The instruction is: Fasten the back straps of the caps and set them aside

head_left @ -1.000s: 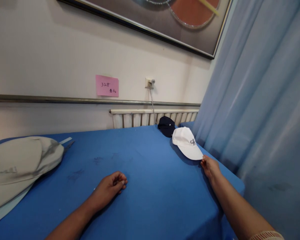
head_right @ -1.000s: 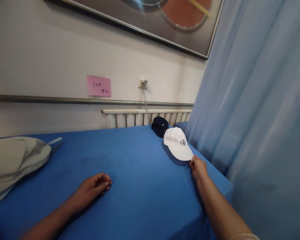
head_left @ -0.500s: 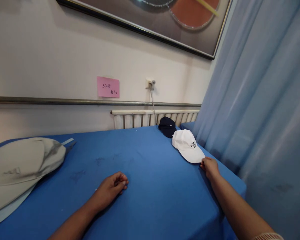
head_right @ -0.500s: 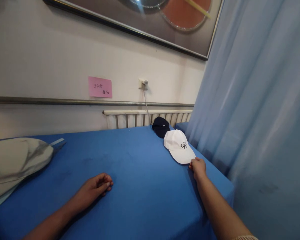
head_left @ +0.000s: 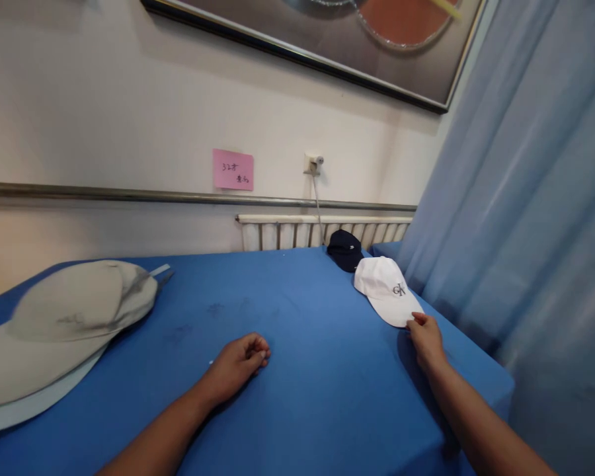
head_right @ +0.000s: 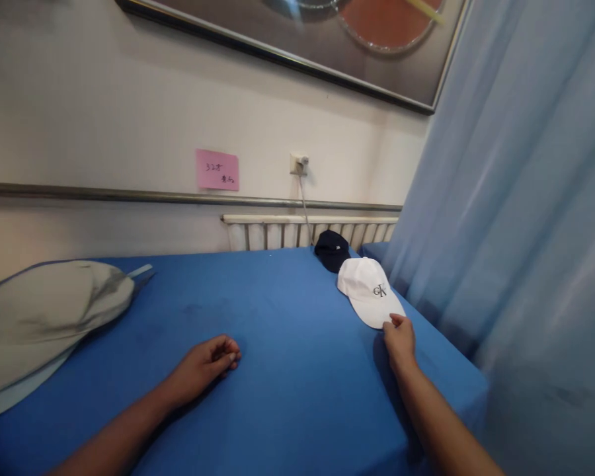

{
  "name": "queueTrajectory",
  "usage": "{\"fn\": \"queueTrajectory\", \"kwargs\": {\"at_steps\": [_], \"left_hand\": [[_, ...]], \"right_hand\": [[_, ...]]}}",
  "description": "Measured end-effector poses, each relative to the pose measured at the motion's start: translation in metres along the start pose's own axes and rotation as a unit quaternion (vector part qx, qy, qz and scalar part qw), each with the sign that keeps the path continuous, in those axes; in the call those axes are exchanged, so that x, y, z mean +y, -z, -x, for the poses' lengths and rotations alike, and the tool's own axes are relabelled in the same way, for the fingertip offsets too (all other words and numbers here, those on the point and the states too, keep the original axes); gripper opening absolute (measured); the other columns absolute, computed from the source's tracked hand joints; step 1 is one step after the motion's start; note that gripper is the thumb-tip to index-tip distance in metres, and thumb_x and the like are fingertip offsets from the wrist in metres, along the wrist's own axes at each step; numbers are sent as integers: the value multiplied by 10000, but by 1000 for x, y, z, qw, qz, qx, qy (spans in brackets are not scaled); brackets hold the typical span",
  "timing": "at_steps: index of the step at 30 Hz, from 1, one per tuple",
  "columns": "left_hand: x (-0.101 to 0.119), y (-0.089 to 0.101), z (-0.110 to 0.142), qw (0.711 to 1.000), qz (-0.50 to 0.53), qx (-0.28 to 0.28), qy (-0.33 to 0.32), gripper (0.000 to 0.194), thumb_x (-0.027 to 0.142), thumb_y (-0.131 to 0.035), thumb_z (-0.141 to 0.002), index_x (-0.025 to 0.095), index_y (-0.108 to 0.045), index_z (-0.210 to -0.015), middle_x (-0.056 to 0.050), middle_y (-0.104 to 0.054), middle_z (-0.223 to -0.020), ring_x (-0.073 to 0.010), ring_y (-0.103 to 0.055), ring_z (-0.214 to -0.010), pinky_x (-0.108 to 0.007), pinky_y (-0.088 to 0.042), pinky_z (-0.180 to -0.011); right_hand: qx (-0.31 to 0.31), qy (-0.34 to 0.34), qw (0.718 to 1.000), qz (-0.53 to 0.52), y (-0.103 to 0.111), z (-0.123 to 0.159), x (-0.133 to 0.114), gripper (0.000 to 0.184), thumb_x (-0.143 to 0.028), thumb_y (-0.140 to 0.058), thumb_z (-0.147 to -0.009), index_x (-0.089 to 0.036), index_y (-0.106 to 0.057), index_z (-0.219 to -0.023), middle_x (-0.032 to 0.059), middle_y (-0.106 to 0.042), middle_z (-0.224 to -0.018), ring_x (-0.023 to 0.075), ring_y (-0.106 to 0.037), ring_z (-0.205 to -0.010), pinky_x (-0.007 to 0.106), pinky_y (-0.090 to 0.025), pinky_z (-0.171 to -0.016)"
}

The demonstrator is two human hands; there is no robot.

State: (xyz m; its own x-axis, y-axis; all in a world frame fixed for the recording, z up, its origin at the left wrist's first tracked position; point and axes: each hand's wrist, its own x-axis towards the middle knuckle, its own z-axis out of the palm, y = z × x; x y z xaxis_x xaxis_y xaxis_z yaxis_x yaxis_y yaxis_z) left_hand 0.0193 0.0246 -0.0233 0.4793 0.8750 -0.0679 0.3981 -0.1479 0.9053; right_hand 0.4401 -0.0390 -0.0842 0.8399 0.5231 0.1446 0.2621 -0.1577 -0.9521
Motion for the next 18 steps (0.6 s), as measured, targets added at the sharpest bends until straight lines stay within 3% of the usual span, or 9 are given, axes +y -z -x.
{"fn": "queueTrajectory", "kwargs": {"at_steps": [3,6,9,12,15,18], "left_hand": [[-3,-3,3,1000,-15,1,-16,149,328,-520,-775,191,-558,-817,-27,-658,-797,-177,-620,-718,-273,-468,-621],[-4,4,5,989,-131,39,-62,138,284,-494,-801,193,-596,-820,-20,-666,-759,-174,-618,-698,-283,-470,-656],[-6,31,5,957,-232,154,-81,145,250,-509,-805,203,-632,-866,-28,-678,-794,-187,-629,-740,-313,-482,-745],[-9,76,8,908,-272,314,-57,229,233,-498,-813,175,-609,-1005,-95,-672,-965,-234,-640,-872,-379,-487,-849],[-15,129,22,836,-298,459,-31,386,202,-487,-806,83,-507,-1172,-232,-510,-1290,-342,-447,-1260,-512,-322,-1065],[-22,172,47,668,-345,659,30,497,198,-593,-747,69,-480,-1213,-251,-343,-1463,-410,-281,-1374,-594,-210,-1105]], "right_hand": [[-64,-2,998,-27,-24,33,-29,454,-337,-596,-632,-165,-602,-1052,77,-648,-993,172,-615,-694,273,-490,-584],[-214,19,973,-81,-60,80,-69,418,-328,-603,-667,-183,-596,-1059,39,-647,-860,155,-590,-638,255,-460,-557],[-324,53,940,-91,-102,130,-94,350,-293,-570,-737,-194,-583,-1072,-5,-602,-697,138,-531,-541,246,-424,-514],[-369,132,917,-68,-138,165,-94,249,-183,-544,-743,-196,-594,-986,35,-627,-854,133,-557,-610,275,-469,-614],[-415,221,882,-23,-154,175,-82,243,-96,-544,-727,-207,-606,-935,64,-600,-1127,103,-568,-664,292,-485,-733],[-478,231,847,-30,-152,168,-70,249,-77,-531,-746,-207,-604,-946,59,-579,-1181,90,-566,-670,275,-486,-721]]}}
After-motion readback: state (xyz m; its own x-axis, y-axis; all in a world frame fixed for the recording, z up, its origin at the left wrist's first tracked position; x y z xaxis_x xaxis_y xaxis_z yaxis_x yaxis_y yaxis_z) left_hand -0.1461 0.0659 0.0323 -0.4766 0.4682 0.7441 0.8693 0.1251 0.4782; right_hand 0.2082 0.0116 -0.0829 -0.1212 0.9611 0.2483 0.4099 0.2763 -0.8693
